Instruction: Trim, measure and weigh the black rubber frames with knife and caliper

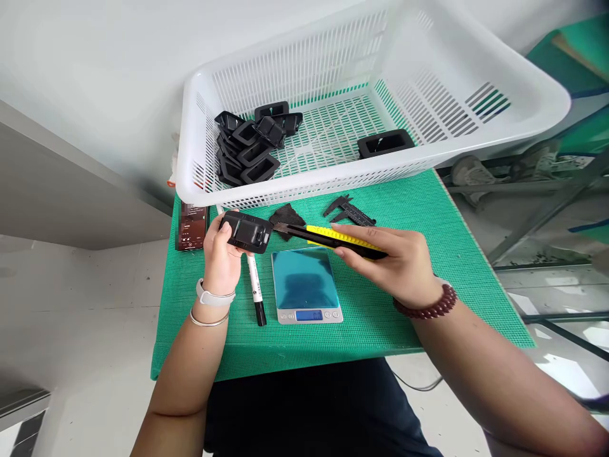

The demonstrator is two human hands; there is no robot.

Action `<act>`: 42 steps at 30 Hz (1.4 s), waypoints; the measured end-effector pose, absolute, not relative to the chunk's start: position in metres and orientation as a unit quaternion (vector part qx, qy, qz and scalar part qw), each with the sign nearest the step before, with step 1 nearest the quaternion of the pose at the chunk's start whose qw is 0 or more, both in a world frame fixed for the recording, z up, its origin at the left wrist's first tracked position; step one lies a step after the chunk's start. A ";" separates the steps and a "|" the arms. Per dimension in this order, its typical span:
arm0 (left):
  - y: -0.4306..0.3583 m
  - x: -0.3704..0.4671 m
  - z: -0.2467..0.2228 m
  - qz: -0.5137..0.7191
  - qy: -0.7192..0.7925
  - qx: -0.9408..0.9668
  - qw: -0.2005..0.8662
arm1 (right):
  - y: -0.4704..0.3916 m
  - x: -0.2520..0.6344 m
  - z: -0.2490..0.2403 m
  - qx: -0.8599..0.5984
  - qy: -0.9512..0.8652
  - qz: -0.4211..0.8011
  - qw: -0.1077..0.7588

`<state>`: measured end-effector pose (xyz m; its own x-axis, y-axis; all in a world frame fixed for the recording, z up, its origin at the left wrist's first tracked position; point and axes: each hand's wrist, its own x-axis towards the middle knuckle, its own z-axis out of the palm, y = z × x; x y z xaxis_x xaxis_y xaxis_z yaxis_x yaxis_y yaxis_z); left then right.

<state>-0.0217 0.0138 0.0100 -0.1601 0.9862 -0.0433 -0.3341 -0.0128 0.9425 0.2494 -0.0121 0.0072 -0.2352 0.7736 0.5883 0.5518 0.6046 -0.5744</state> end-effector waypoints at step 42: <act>0.013 -0.020 0.010 0.622 0.464 0.346 0.528 | -0.013 0.248 0.009 -0.403 -0.791 0.129 0.442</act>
